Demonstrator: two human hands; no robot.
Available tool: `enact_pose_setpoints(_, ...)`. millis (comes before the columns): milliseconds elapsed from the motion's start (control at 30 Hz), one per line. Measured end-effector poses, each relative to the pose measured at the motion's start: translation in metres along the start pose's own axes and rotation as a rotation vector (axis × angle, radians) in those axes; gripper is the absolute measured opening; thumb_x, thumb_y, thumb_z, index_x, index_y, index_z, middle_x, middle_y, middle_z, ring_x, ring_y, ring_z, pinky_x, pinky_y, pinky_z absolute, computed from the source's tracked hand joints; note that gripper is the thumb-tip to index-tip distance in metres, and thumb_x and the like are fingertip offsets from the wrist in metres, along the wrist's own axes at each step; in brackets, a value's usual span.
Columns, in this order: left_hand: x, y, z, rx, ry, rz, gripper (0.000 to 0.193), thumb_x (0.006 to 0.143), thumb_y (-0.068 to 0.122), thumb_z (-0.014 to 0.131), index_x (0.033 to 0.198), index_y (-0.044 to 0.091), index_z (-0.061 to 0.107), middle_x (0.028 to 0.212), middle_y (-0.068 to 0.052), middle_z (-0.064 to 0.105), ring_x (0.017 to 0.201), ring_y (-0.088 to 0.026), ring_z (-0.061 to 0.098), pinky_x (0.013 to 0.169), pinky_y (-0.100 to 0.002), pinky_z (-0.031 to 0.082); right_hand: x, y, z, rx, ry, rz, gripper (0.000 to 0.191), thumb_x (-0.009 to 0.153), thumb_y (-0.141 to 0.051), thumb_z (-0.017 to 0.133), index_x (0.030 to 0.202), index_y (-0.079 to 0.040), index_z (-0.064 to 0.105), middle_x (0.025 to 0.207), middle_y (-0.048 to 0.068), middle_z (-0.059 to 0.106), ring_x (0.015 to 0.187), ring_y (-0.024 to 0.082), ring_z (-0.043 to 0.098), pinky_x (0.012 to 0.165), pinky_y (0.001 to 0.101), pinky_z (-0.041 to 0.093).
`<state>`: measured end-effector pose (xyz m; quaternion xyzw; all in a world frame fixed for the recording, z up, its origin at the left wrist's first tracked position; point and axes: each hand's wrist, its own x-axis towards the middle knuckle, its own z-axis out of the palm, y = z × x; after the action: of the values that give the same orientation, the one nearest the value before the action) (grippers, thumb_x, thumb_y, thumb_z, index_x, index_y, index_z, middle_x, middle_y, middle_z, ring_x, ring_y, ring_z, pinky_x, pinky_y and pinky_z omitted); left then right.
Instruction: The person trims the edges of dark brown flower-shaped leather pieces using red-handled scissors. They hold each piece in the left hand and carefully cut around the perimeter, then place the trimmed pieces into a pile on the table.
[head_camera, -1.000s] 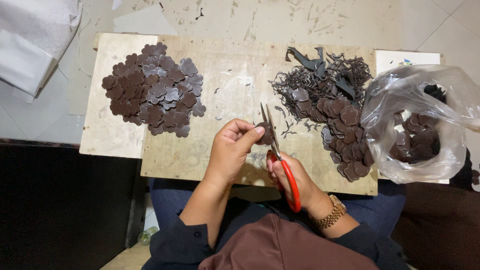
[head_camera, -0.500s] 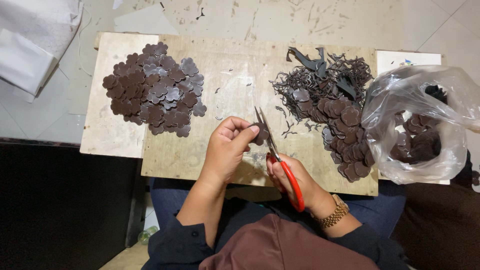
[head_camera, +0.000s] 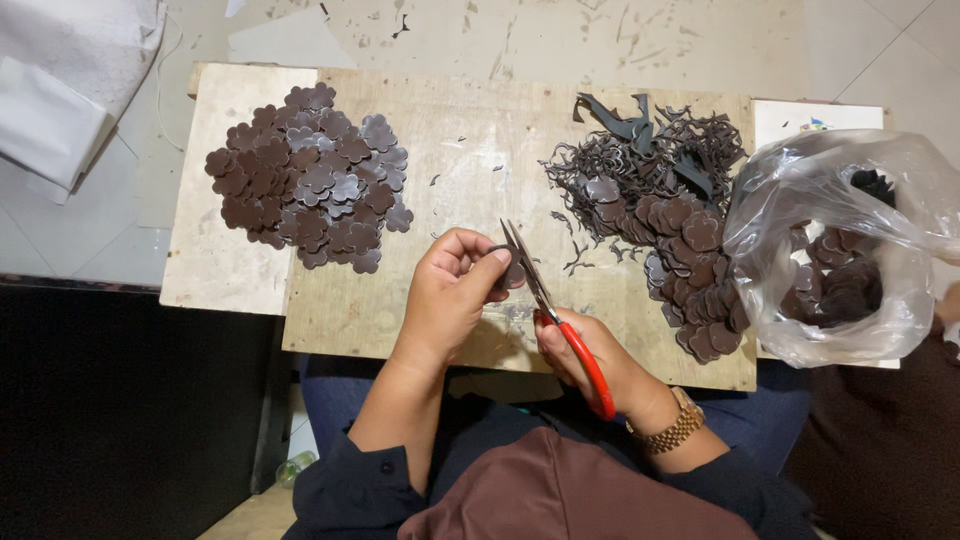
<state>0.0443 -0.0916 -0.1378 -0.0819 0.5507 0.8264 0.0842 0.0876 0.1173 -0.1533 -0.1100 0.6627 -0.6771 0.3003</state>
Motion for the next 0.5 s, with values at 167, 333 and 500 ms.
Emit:
enact_pose_setpoints(167,0.001,0.002,-0.001,0.02,-0.006,0.004,0.009,0.097,0.01,0.068,0.1,0.005,0.061,0.086,-0.005,0.072,0.075,-0.011,0.071,0.063,-0.024,0.056,0.0,-0.004,-0.002,-0.022,-0.016,0.016,0.048,0.102,-0.053,0.047,0.087,-0.008,0.053,0.067,-0.005,0.045,0.057,0.006,0.042,0.05,0.0234,0.039)
enact_pose_setpoints(333,0.001,0.005,-0.003,0.035,0.012,-0.018,0.01,0.096,0.011,0.067,0.101,0.005,0.061,0.087,-0.005,0.072,0.074,-0.012,0.072,0.063,-0.024,0.057,-0.001,-0.003,-0.002,-0.09,0.006,0.037,0.05,0.103,-0.055,0.045,0.085,-0.009,0.052,0.066,-0.006,0.044,0.058,0.006,0.04,0.05,0.0228,0.038)
enact_pose_setpoints(500,0.001,0.004,-0.004,0.028,-0.011,-0.025,0.011,0.096,0.01,0.067,0.103,0.004,0.061,0.091,-0.004,0.071,0.078,-0.012,0.071,0.063,-0.024,0.057,0.001,0.005,-0.002,0.026,0.081,0.105,0.048,0.102,-0.053,0.044,0.085,-0.009,0.053,0.061,-0.004,0.044,0.051,0.009,0.04,0.046,0.0242,0.035)
